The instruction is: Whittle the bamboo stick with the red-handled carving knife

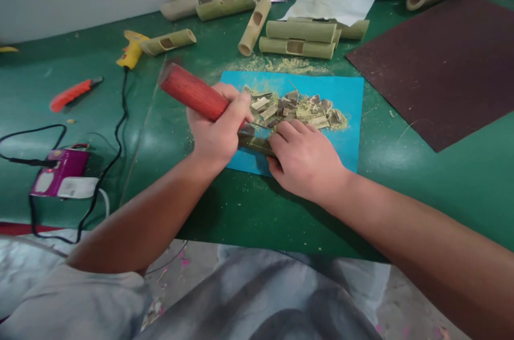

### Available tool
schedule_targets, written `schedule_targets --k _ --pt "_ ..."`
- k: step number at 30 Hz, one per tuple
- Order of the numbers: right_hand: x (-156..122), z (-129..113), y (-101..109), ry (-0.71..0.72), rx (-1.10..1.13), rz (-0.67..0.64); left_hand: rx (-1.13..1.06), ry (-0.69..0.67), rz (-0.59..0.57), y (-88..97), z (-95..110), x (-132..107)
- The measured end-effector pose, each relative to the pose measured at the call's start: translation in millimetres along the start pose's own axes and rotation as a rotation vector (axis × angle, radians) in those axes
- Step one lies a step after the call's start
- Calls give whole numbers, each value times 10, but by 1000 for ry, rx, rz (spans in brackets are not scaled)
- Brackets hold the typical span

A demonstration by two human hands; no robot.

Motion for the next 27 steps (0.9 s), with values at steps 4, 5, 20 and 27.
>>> schedule_targets --k 4,5,20,27 --pt "-4 13 -18 5 33 17 14 -24 16 8 28 -13" --pt "-4 15 -19 4 38 23 19 -34 21 10 35 -18" --pt "-28 -43 58 115 167 -4 -180 -315 312 415 203 149" --pt "-9 -107 26 260 153 -40 -74 -356 275 431 130 164"
Point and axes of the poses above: each hand's wrist, its own x-axis towards the middle knuckle, its own y-axis out of the back of the hand, z = x × y, the point moved 5 cm from there along x, towards the middle knuckle, and after that the axes turned 6 degrees about x, right-handed, at the moved point
